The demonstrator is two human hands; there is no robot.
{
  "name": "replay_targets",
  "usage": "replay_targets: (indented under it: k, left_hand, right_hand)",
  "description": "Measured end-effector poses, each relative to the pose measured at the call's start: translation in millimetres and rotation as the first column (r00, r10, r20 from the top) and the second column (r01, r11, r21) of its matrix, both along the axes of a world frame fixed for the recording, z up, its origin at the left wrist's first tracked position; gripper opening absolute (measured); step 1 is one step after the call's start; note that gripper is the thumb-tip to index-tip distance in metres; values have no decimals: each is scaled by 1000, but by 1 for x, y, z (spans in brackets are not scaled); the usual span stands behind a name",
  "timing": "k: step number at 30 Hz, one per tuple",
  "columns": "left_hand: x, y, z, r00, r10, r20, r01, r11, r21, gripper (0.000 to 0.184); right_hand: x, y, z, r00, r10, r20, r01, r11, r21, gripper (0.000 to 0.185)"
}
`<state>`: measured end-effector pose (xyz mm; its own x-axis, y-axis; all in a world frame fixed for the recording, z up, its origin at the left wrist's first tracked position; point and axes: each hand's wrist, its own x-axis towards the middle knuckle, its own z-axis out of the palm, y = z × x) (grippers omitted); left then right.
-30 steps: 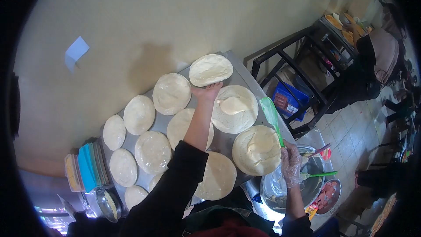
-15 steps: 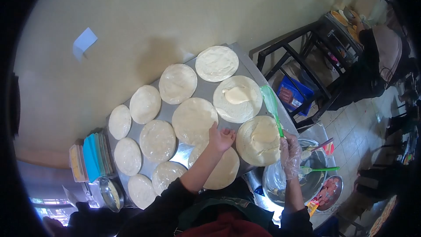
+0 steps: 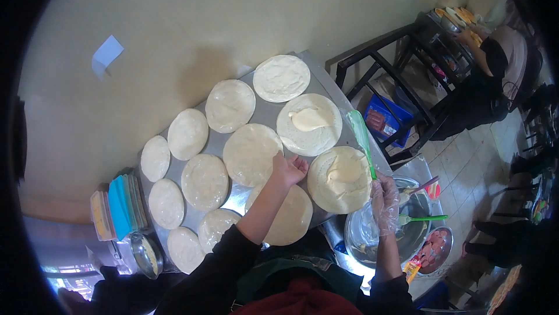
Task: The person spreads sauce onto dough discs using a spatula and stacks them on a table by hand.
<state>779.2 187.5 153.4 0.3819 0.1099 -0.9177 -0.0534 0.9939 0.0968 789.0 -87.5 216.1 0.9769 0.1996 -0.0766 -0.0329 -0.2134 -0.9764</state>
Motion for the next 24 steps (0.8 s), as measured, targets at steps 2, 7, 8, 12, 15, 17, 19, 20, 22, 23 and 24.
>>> replay_targets:
  k: [2, 7, 8, 12, 15, 17, 19, 20, 22, 23, 24]
  left_hand:
    - [6, -2, -2, 999, 11, -35, -12, 1000, -8, 68]
    - [14, -5, -24, 953, 154, 263, -126, 985, -121, 61]
    - [17, -3, -37, 873, 229, 430, -153, 967, -205, 59]
    - [48, 12, -40, 858, 59, 511, -71, 997, 4, 52]
    - [57, 15, -33, 813, -73, 578, -43, 982, 184, 45]
    - [63, 19, -43, 456, -4, 890, -145, 986, 79, 45]
    - [62, 21, -39, 458, -10, 889, -155, 984, 91, 45]
    - [52, 21, -39, 464, -17, 886, -161, 981, 104, 45]
    - [34, 18, -39, 477, -35, 878, -173, 976, 133, 45]
    - [11, 17, -41, 487, -43, 873, -179, 973, 148, 45]
    - [-3, 16, -41, 498, -51, 866, -184, 969, 163, 46]
  right_hand:
    - [0, 0, 2, 1000, 0, 5, 0, 1000, -1, 20]
    - [1, 6, 18, 993, -9, -121, 8, 1000, -11, 19]
    - [3, 6, 14, 993, -10, -121, 8, 1000, -12, 19]
    - [6, 7, 8, 993, 17, -117, -14, 1000, 28, 23]
    - [2, 16, 21, 975, 42, -219, -32, 998, 51, 23]
    - [1, 20, 23, 959, 61, -277, -43, 997, 70, 23]
    - [2, 24, 18, 961, 206, -186, -194, 978, 81, 25]
    - [5, 20, 22, 939, 299, -168, -295, 954, 46, 29]
    - [11, 35, 30, 937, 343, 69, -340, 939, -47, 28]
    - [13, 43, 35, 878, 384, 287, -355, 923, -149, 28]
    - [16, 49, 39, 876, 387, 289, -359, 922, -145, 28]
